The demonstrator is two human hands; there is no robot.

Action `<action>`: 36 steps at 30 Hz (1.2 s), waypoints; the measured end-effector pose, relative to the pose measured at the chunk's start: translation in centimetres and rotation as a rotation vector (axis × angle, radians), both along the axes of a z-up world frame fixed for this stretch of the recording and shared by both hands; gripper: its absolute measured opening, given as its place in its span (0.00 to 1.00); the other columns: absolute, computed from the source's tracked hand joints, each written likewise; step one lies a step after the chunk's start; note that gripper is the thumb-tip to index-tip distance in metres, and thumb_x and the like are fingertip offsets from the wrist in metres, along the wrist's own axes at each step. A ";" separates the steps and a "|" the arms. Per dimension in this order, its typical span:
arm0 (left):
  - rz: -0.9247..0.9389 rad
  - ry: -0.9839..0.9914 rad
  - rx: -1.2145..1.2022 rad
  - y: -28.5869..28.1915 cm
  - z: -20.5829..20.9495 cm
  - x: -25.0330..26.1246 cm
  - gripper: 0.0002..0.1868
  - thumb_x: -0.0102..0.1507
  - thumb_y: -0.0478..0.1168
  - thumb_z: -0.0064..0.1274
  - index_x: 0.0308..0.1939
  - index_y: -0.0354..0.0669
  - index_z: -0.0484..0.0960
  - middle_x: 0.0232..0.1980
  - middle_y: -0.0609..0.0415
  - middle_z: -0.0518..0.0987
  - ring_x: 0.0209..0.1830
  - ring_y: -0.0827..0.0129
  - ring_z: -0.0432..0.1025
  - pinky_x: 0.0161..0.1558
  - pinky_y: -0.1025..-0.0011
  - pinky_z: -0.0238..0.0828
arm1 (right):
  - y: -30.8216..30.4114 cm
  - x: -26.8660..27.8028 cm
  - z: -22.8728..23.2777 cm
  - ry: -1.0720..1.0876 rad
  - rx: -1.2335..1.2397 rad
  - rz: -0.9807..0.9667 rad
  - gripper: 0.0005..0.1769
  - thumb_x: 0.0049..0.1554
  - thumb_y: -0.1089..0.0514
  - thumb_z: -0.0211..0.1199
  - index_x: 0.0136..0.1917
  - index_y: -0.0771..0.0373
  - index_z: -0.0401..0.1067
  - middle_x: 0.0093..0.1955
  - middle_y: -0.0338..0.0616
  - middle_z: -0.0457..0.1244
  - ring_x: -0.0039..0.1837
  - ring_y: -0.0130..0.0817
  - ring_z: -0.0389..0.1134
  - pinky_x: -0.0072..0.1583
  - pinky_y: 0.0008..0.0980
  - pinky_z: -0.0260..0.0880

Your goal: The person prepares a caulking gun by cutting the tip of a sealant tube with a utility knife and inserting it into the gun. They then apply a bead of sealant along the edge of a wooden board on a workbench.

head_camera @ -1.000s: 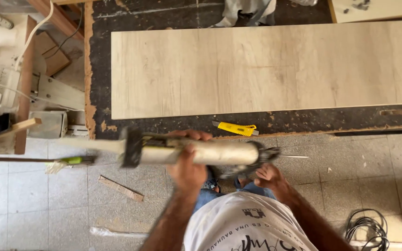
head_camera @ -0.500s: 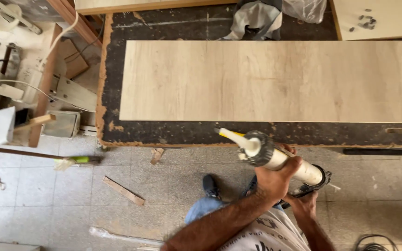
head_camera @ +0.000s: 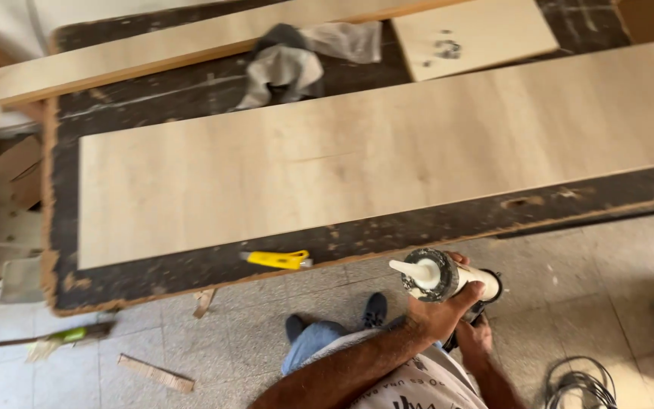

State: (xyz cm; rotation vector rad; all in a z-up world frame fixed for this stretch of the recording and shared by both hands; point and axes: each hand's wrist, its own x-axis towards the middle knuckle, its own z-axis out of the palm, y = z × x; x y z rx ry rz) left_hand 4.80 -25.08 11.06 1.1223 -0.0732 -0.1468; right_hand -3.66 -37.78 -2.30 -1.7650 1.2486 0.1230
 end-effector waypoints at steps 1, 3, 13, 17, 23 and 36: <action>0.015 -0.024 0.035 -1.1 0.0 -0.1 0.18 0.59 0.49 0.66 0.47 0.51 0.78 0.50 0.57 0.81 0.53 0.67 0.77 0.59 0.62 0.76 | -1.3 -0.3 -1.7 0.205 -0.053 -0.057 0.38 0.48 0.47 0.59 0.70 0.61 0.71 0.66 0.62 0.66 0.66 0.64 0.64 0.63 0.52 0.63; -0.031 -0.001 0.058 -3.7 -1.2 -0.3 0.18 0.58 0.49 0.66 0.47 0.52 0.77 0.50 0.59 0.80 0.53 0.68 0.76 0.61 0.64 0.73 | -3.8 -1.1 -3.2 0.211 -0.091 -0.077 0.36 0.49 0.46 0.59 0.69 0.61 0.71 0.64 0.61 0.67 0.65 0.63 0.65 0.62 0.52 0.64; -0.265 0.023 -0.105 -11.2 -2.3 0.1 0.21 0.61 0.42 0.62 0.56 0.50 0.72 0.59 0.54 0.75 0.60 0.66 0.72 0.67 0.60 0.70 | -12.7 -5.0 -8.9 0.356 -0.420 -0.066 0.29 0.56 0.35 0.57 0.56 0.59 0.75 0.50 0.53 0.70 0.55 0.54 0.70 0.57 0.52 0.67; -0.372 0.112 -0.073 -13.1 -3.6 1.1 0.22 0.61 0.38 0.59 0.57 0.51 0.70 0.61 0.53 0.73 0.63 0.63 0.70 0.71 0.57 0.67 | -14.2 -5.3 -7.7 0.369 -0.407 -0.088 0.24 0.59 0.38 0.59 0.54 0.59 0.75 0.49 0.52 0.70 0.53 0.51 0.69 0.57 0.48 0.64; -0.421 0.141 -0.070 -15.6 -3.9 3.5 0.22 0.61 0.39 0.58 0.58 0.51 0.69 0.61 0.55 0.73 0.61 0.66 0.69 0.70 0.59 0.65 | -17.2 -4.6 -7.3 0.465 -0.479 -0.052 0.20 0.60 0.37 0.59 0.52 0.54 0.76 0.48 0.45 0.72 0.49 0.43 0.70 0.57 0.44 0.65; -0.342 0.164 -0.207 -18.0 -2.1 12.9 0.18 0.58 0.33 0.58 0.50 0.49 0.74 0.55 0.52 0.76 0.60 0.62 0.72 0.68 0.55 0.70 | -19.9 2.8 -2.9 0.471 -0.593 -0.191 0.25 0.55 0.37 0.62 0.57 0.53 0.81 0.51 0.54 0.74 0.54 0.58 0.73 0.58 0.49 0.70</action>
